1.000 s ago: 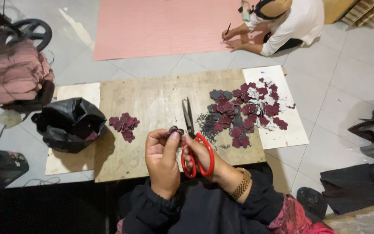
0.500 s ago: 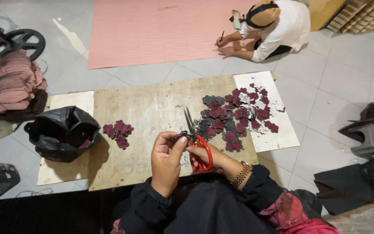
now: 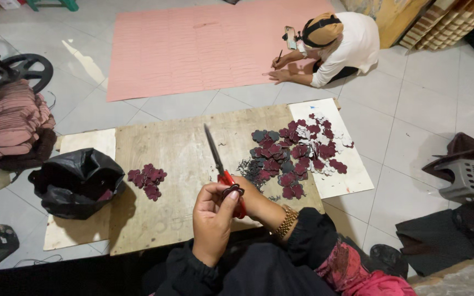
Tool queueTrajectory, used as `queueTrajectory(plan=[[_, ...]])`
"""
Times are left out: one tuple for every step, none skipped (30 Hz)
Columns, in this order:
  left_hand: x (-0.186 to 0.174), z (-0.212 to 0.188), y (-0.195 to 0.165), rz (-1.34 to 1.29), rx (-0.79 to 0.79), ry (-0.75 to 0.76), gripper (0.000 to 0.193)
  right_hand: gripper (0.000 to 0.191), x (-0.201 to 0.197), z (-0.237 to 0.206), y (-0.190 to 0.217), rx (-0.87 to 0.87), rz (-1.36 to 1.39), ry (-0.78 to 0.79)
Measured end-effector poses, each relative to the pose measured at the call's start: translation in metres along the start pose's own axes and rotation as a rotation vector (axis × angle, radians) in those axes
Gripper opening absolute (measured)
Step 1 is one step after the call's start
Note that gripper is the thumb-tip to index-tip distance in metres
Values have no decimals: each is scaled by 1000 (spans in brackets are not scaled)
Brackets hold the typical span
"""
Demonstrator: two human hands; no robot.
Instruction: The person uses red-handled scissors to trim the edges of small maroon fabric pieces into flower-like shapes. They hold each piece in the left hand and cut with the right hand, placing finished pieces on a wooden board.
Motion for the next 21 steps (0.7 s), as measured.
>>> queueTrajectory(plan=[[1, 0, -1, 10, 27, 25, 14, 24, 4, 2, -6, 160, 150, 4], [3, -1, -2, 17, 55, 48, 14, 34, 7, 0, -13, 321, 296, 14], [3, 0, -2, -3, 24, 32, 14, 34, 10, -3, -19, 440, 406, 45], [3, 0, -2, -25, -12, 18, 14, 34, 12, -14, -27, 561, 526, 80], [3, 0, -1, -47, -51, 5, 14, 34, 12, -24, -34, 653, 623, 114], [2, -1, 0, -49, -78, -7, 14, 34, 12, -31, -40, 686, 670, 128], [0, -2, 1, -50, -103, -22, 14, 34, 11, -39, -45, 721, 711, 150], [-1, -2, 3, -54, -126, -36, 14, 34, 9, -44, -48, 735, 726, 155], [-1, -2, 5, -60, -115, -30, 14, 34, 8, -45, -51, 747, 739, 149], [-1, -2, 8, -67, -109, -24, 14, 34, 7, -46, -52, 754, 745, 145], [-1, -3, 10, -73, -103, -19, 13, 33, 6, -44, -53, 762, 754, 137], [-1, -5, 12, -76, -123, -21, 14, 33, 6, -43, -52, 769, 760, 130], [-2, -5, 13, -78, -137, -21, 14, 33, 7, -39, -51, 774, 769, 125], [-3, -3, 15, -80, -147, -20, 14, 33, 8, -36, -49, 774, 780, 116], [-3, -1, 16, -83, -132, -10, 16, 33, 10, -31, -47, 767, 776, 105], [-4, -1, 16, -83, -123, -5, 17, 33, 12, -26, -45, 767, 775, 90], [-5, -2, 15, -83, -116, 1, 19, 33, 13, -23, -43, 765, 777, 78], [-5, -2, 15, -84, -132, -4, 19, 33, 15, -17, -41, 755, 776, 64], [-5, -2, 15, -87, -144, -7, 19, 33, 15, -15, -39, 749, 783, 54], [-6, -1, 16, -90, -156, -9, 19, 33, 16, -10, -36, 731, 781, 35], [-6, -1, 16, -87, -146, -6, 19, 33, 15, -7, -33, 716, 783, 18]])
Point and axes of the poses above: each hand's wrist, its own z-axis towards the middle knuckle, its own x-axis out of the palm, y = z × x, the point moved 2 cm from there along z, towards the middle knuckle, and after that the axes turned 12 degrees about x, right-handed, at the moved point
